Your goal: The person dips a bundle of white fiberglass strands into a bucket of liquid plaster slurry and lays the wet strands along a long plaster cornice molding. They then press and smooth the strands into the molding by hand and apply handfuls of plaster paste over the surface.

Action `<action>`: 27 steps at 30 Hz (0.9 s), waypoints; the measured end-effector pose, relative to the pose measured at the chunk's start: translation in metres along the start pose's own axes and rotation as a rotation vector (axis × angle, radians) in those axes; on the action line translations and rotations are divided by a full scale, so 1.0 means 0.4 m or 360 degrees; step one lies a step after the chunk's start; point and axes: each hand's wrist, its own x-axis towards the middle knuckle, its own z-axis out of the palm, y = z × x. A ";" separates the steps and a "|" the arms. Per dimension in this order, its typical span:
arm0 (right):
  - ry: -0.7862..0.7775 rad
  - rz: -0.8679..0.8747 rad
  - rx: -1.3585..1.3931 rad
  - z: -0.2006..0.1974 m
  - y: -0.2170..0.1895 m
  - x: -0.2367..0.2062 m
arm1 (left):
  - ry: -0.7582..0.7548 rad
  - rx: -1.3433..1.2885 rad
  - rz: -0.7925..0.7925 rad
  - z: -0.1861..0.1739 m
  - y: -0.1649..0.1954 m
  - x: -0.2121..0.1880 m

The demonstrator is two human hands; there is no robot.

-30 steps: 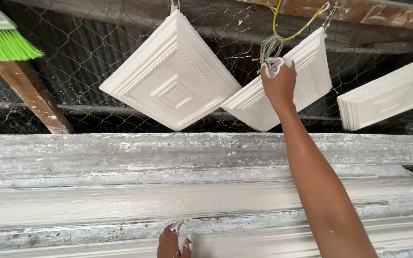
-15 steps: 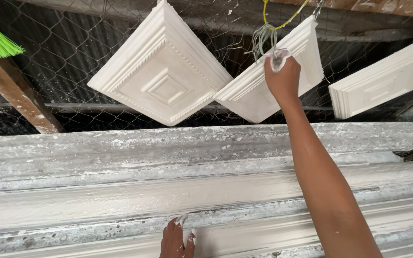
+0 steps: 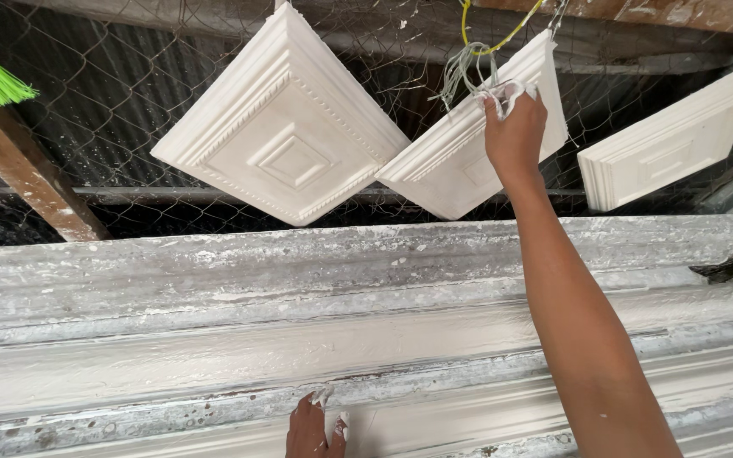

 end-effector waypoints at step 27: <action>0.0365 0.1302 0.1581 -0.005 0.075 -0.055 | 0.0038 -0.0118 0.0207 -0.029 0.023 -0.033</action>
